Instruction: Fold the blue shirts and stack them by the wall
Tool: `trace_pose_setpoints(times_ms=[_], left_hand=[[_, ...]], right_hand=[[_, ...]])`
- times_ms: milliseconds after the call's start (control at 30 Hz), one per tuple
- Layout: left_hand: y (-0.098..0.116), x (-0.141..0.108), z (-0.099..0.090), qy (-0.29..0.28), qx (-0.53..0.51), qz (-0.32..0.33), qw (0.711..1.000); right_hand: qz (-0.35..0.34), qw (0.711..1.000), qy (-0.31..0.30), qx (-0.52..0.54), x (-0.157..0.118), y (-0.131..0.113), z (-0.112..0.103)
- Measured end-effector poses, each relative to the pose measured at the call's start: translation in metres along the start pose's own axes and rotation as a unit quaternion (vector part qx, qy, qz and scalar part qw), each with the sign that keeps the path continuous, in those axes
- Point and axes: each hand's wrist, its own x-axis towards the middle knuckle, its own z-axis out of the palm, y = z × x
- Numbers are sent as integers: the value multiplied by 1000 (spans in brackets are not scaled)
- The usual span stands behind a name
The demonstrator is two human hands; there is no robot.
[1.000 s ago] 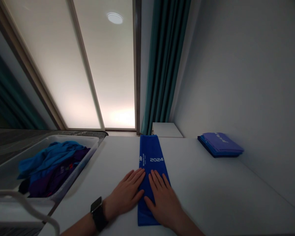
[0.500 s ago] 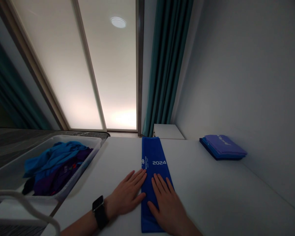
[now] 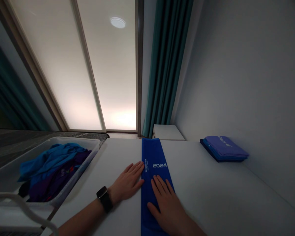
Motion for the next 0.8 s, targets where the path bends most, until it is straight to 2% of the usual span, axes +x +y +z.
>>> trace_pose_setpoints(times_ms=[233,367,567,800], left_hand=[[-2,0,0,15,-11,7,1000],[-3,0,2,22,-10,9,1000],[-8,3,1,31,-13,8,999],[-22,21,-4,29,-11,8,999]], right_hand=[[-41,998,48,-11,57,6,-20],[-68,996,57,-26,85,14,-14],[-77,992,93,-25,91,21,8],[-72,990,120,-7,89,21,11]])
